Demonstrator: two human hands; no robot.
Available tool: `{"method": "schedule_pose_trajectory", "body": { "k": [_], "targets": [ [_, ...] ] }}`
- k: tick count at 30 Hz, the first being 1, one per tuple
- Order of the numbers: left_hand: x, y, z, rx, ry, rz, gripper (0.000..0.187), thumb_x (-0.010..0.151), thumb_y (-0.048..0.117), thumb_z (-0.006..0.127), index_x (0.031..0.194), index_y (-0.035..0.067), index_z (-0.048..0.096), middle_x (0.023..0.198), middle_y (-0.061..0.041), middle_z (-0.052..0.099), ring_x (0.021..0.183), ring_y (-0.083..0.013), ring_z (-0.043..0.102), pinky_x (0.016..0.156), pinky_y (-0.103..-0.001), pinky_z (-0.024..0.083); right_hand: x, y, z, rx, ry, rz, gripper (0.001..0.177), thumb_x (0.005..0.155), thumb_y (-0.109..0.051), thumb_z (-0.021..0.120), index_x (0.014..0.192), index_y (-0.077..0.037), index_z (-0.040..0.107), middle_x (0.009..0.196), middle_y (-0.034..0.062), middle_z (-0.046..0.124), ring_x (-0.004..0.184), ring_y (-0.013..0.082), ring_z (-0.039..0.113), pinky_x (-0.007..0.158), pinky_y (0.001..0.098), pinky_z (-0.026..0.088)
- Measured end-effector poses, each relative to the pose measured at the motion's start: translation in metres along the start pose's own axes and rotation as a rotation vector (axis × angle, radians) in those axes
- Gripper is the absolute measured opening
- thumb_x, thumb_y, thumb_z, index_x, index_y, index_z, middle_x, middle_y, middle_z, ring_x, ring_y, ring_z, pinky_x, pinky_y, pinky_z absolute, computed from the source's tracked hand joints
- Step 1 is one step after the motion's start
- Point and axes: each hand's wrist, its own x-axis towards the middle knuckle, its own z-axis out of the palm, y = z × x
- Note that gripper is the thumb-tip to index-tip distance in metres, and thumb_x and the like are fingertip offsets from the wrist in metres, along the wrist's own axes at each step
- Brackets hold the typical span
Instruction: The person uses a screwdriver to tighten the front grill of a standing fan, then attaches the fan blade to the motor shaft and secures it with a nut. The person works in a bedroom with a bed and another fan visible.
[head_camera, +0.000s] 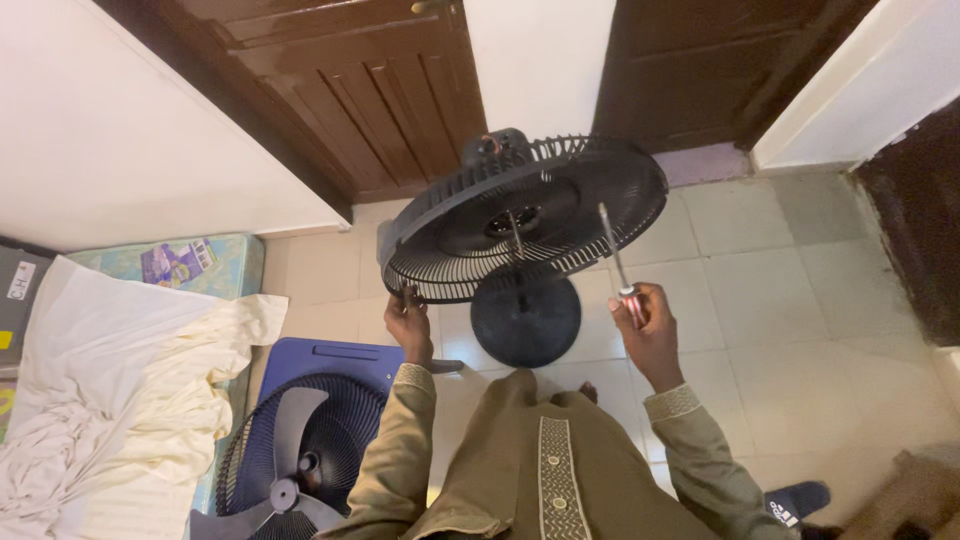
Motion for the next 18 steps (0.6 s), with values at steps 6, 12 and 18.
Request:
{"method": "schedule_pose_trajectory", "body": {
  "k": [6, 12, 18],
  "targets": [
    [-0.004, 0.035, 0.010, 0.124, 0.028, 0.021, 0.024, 0.100, 0.014, 0.061, 0.117, -0.001, 0.068, 0.097, -0.005, 0.072, 0.078, -0.0113, 0.065, 0.069, -0.029, 0.059, 0.045, -0.008, -0.027, 0.179, 0.133, -0.234, 0.053, 0.096, -0.012, 0.073, 0.141, -0.002, 0.046, 0.079, -0.0047, 0.062, 0.068, 0.0023, 0.052, 0.061, 0.0196, 0.044],
    [-0.005, 0.056, 0.010, 0.193, 0.017, 0.052, 0.021, 0.102, 0.013, 0.062, 0.110, -0.004, 0.072, 0.092, -0.006, 0.072, 0.076, -0.0103, 0.063, 0.066, -0.028, 0.056, 0.080, -0.006, -0.035, 0.061, 0.173, -0.257, 0.077, 0.101, -0.007, 0.076, 0.165, -0.005, 0.034, 0.073, -0.0017, 0.051, 0.065, 0.0057, 0.040, 0.062, 0.0214, 0.036],
    [0.001, 0.068, 0.006, 0.213, -0.010, 0.104, 0.022, 0.101, 0.013, 0.062, 0.111, -0.004, 0.072, 0.089, -0.006, 0.072, 0.074, -0.0097, 0.061, 0.063, -0.026, 0.054, 0.088, 0.004, -0.024, 0.134, 0.146, -0.244, 0.086, 0.097, -0.008, 0.078, 0.167, -0.005, 0.028, 0.079, -0.0046, 0.056, 0.069, 0.0037, 0.044, 0.066, 0.0190, 0.040]
  ]
}}
